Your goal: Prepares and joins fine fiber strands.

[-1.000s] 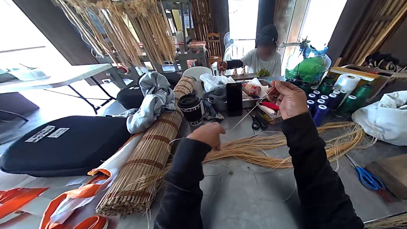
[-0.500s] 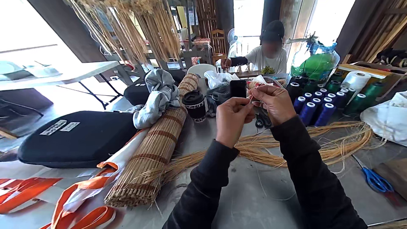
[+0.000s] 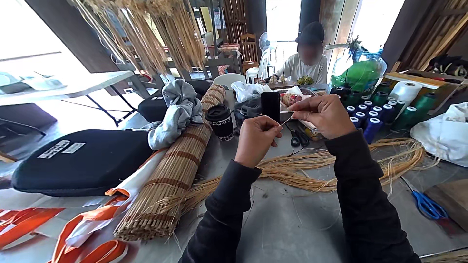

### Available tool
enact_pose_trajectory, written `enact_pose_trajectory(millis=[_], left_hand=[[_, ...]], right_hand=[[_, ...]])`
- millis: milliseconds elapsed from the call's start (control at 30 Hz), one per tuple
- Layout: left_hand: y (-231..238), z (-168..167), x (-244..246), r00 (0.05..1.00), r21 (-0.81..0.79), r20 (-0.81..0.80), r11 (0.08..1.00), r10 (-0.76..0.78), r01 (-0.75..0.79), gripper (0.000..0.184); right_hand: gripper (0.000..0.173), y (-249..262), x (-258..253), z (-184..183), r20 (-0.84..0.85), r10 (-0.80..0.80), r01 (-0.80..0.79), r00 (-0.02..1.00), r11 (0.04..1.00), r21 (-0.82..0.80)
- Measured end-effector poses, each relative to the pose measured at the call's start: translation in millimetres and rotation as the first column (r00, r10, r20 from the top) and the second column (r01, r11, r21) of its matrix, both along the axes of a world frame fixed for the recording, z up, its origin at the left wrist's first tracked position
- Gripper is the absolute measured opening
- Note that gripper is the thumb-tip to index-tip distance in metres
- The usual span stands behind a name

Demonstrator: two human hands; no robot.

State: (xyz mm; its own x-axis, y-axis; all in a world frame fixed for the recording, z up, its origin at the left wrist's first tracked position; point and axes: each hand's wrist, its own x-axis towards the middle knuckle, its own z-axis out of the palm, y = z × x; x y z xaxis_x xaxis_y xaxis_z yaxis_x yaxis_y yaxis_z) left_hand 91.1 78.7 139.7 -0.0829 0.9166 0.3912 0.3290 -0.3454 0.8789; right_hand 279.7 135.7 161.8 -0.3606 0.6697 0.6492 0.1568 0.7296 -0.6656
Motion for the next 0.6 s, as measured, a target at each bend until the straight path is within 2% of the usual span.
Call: enact_pose_trajectory(millis=[100, 233, 333, 500, 600], left_hand=[[-0.8, 0.5, -1.0, 1.0, 0.012, -0.009, 1.0, -0.017, 0.017, 0.003], [0.8, -0.6, -5.0, 0.998, 0.037, 0.023, 0.998, -0.057, 0.056, 0.004], [3.0, -1.1, -9.6, 0.997, 0.037, 0.06, 0.998, -0.055, 0.052, 0.004], [2.0, 2.0, -15.8, 0.99, 0.03, 0.116, 0.996, -0.086, 0.083, 0.007], [1.2, 1.1, -18.0, 0.981, 0.115, 0.07, 0.978, -0.182, 0.173, 0.009]], right_hand=[[0.011, -3.5, -0.9, 1.2, 0.129, -0.077, 0.066, 0.989, 0.994, 0.085], [0.004, -4.3, -2.6, 3.0, 0.168, -0.174, 0.154, 0.97, 0.98, 0.125], [0.004, -3.1, -0.9, 3.8, 0.151, -0.185, 0.168, 0.971, 0.979, 0.117], [0.004, 2.4, -6.4, -1.0, -0.016, -0.16, 0.161, 0.987, 0.983, 0.084], [0.004, 6.5, -19.9, -8.9, -0.261, -0.047, 0.016, 0.964, 0.993, -0.121]])
